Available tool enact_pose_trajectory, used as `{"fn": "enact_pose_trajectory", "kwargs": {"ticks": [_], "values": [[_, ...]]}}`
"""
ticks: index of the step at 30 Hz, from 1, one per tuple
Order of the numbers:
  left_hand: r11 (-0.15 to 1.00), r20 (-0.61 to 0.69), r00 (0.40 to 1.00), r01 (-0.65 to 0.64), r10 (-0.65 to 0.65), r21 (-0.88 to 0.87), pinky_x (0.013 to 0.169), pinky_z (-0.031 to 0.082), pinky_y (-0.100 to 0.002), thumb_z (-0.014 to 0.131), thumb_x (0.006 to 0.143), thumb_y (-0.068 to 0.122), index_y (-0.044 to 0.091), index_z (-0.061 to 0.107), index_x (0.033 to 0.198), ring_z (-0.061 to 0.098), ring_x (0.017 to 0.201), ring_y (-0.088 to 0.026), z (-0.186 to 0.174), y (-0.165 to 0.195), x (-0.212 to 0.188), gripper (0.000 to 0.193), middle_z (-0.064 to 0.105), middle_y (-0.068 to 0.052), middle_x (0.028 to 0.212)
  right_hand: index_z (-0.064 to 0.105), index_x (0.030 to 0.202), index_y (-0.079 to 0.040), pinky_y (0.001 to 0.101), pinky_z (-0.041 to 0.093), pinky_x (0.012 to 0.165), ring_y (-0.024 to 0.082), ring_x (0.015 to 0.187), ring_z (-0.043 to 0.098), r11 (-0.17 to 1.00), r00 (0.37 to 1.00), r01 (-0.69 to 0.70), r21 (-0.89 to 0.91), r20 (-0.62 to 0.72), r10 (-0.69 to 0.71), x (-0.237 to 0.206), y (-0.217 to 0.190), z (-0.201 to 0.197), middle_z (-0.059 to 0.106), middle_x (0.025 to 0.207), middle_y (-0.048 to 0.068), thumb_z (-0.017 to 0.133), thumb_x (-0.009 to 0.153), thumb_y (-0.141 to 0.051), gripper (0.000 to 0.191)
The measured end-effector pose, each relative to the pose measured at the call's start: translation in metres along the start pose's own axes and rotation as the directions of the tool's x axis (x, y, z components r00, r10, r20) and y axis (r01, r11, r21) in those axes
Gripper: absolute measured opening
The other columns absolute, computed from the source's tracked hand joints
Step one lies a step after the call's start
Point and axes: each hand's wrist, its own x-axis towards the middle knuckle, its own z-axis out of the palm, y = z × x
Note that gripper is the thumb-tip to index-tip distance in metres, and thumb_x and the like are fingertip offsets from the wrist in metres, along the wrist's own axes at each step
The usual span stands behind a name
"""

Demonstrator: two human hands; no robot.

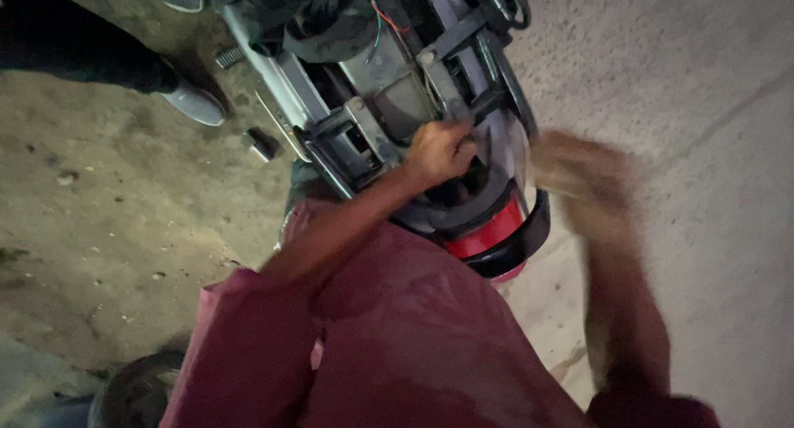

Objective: The person sits on the ground at the rear of a motorcycle and repairs its wiring and tail light assembly. They handle small wires and connectors, wrap a section with electrical tape, and press components into the rear frame area by hand.

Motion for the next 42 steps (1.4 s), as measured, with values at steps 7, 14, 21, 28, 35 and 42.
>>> {"fn": "enact_pose_trajectory", "kwargs": {"ticks": [7,14,21,28,35,42], "values": [[0.953,0.153,0.964,0.174,-0.215,0.247,0.072,0.052,-0.059,0.065,0.089,0.019,0.003,0.063,0.089,0.066,0.079,-0.048,0.014,0.018,0.001,0.016,0.067,-0.025,0.081,0.069,0.114,-0.001,0.0283,0.059,0.083,0.013,0.093,0.069,0.991,0.955,0.116,0.074,-0.283,-0.09,0.025,-0.026,-0.096,0.069,0.103,0.006,0.066,0.103,-0.002,0.012],[0.961,0.084,0.963,0.246,-0.258,0.126,0.072,0.056,-0.053,0.067,0.089,0.017,0.003,0.071,0.097,0.07,0.081,-0.044,-0.013,0.002,-0.019,0.017,0.071,-0.024,0.088,0.068,0.109,-0.002,0.0238,0.051,0.071,0.014,0.086,0.07,0.986,0.998,-0.056,-0.157,-0.045,0.049,0.055,0.083,0.048,0.075,0.101,0.009,0.071,0.101,0.001,0.009],[0.64,0.342,0.74,0.673,-0.58,-0.37,0.059,0.059,-0.032,0.06,0.098,0.01,-0.001,0.074,0.109,0.071,0.069,-0.018,-0.033,-0.006,-0.02,0.021,0.078,-0.01,0.088,0.069,0.091,-0.006,0.049,0.054,0.072,0.038,0.085,0.066,0.688,0.956,0.193,-0.7,-0.025,-0.293,0.082,0.108,0.105,0.069,0.088,0.015,0.074,0.082,-0.01,0.011],[0.423,0.397,0.715,0.676,-0.576,-0.603,0.074,0.06,-0.03,0.061,0.098,0.008,-0.005,0.074,0.11,0.077,0.086,-0.017,-0.051,-0.012,-0.016,0.022,0.079,-0.011,0.099,0.073,0.096,-0.006,0.05,0.054,0.076,0.04,0.092,0.066,0.692,0.973,0.14,-0.708,-0.031,-0.228,0.092,0.102,0.115,0.069,0.099,0.015,0.073,0.083,-0.012,0.014],[0.833,0.202,0.859,0.508,-0.471,-0.219,0.079,0.056,-0.032,0.072,0.09,0.019,0.002,0.078,0.105,0.072,0.085,-0.016,-0.046,-0.013,-0.012,0.024,0.079,-0.011,0.093,0.075,0.098,-0.002,0.0497,0.055,0.074,0.042,0.083,0.069,0.827,0.993,0.108,-0.552,0.02,-0.116,0.1,0.106,0.104,0.071,0.091,0.02,0.079,0.077,-0.007,0.022],[0.798,0.246,0.795,0.592,-0.555,-0.112,0.075,0.056,-0.036,0.075,0.087,0.028,0.004,0.079,0.102,0.071,0.078,-0.019,-0.035,-0.007,-0.003,0.029,0.078,-0.013,0.088,0.081,0.096,-0.008,0.0393,0.058,0.073,0.03,0.079,0.074,0.866,0.997,-0.005,-0.5,0.068,0.046,0.109,0.107,0.097,0.075,0.087,0.018,0.073,0.08,0.0,0.019]]}}
